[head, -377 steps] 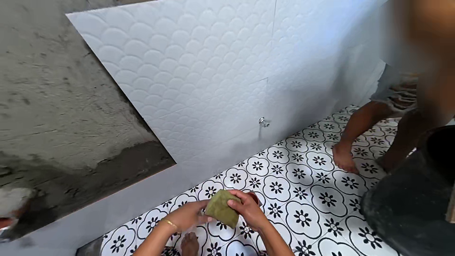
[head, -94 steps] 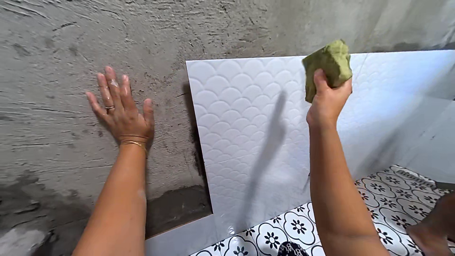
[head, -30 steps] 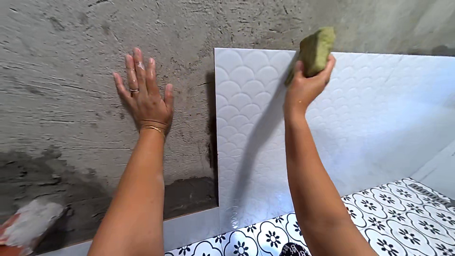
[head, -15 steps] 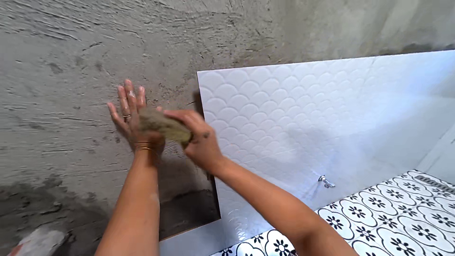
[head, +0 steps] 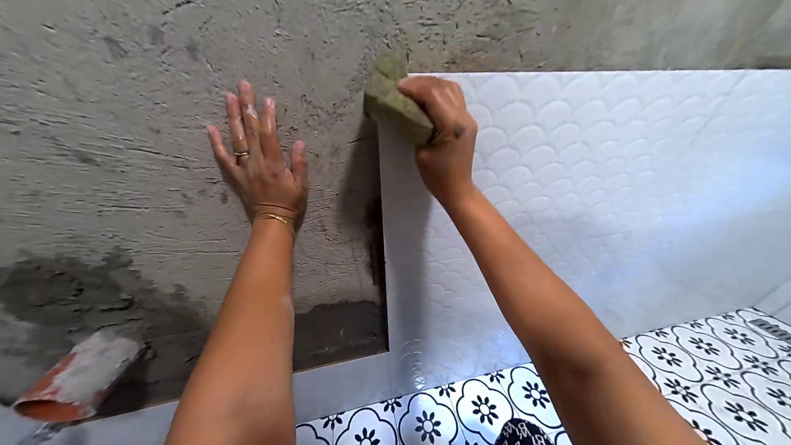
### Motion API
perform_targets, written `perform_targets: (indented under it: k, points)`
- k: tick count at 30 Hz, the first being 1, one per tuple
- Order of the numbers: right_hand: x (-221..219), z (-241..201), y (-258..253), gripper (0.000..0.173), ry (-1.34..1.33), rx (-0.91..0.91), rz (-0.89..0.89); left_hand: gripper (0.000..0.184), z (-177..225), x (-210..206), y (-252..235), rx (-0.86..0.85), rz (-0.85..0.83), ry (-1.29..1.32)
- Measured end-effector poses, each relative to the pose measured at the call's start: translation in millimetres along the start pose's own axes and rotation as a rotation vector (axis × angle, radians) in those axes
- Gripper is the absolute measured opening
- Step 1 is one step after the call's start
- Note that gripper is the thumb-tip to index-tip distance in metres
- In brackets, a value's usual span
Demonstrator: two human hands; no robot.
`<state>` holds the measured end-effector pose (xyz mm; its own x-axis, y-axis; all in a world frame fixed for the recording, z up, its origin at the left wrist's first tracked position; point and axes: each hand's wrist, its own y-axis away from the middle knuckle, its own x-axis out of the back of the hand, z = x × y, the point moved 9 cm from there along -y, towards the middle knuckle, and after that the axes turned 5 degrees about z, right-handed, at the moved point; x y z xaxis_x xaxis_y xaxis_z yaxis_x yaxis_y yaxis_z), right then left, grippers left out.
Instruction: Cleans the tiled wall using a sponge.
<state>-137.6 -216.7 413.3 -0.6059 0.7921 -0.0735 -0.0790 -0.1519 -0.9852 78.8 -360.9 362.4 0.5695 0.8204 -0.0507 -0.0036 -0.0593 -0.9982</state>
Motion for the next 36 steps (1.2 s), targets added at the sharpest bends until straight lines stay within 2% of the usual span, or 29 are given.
perform_targets:
  k: [4,9,12,14,16,20,22,24,26,29,32,34,36]
  points:
    - [-16,-18,64,0.029,0.025,0.03,-0.213,0.065,0,1,1,-0.012,0.024,-0.015]
    - [-21,-47,222,0.025,0.004,0.113,-0.612,0.065,1,2,0,-0.012,0.01,-0.017]
    - [-12,-65,303,0.027,-0.192,0.001,-0.861,0.067,0,1,0,-0.004,-0.008,-0.015]
    - [-1,-73,300,0.028,-0.262,-0.063,-0.832,0.067,0,0,-1,-0.004,-0.012,-0.013]
    - [15,-63,258,0.028,-0.213,-0.126,-0.646,0.067,0,0,-2,-0.006,-0.013,-0.01]
    - [53,-12,157,0.026,-0.002,-0.153,-0.226,0.068,0,0,-2,-0.003,-0.027,-0.013]
    - [68,14,130,0.026,0.047,-0.142,-0.074,0.069,1,0,-2,-0.001,-0.042,-0.009]
    - [71,29,127,0.025,0.054,-0.103,-0.028,0.07,1,1,-2,-0.001,-0.039,-0.014]
    - [61,26,146,0.024,0.057,-0.056,-0.104,0.069,1,1,-2,-0.004,-0.028,-0.015]
    - [40,4,210,0.021,0.03,0.003,-0.309,0.069,0,-1,-2,0.005,-0.033,-0.032]
    - [23,-23,292,0.023,-0.095,0.027,-0.59,0.069,-1,-1,-2,0.014,-0.038,-0.044]
    - [23,-42,325,0.028,-0.239,-0.014,-0.744,0.07,-2,-1,-1,0.013,-0.051,-0.045]
    - [38,-49,317,0.027,-0.288,-0.067,-0.693,0.071,-2,-1,-2,0.001,-0.052,-0.031]
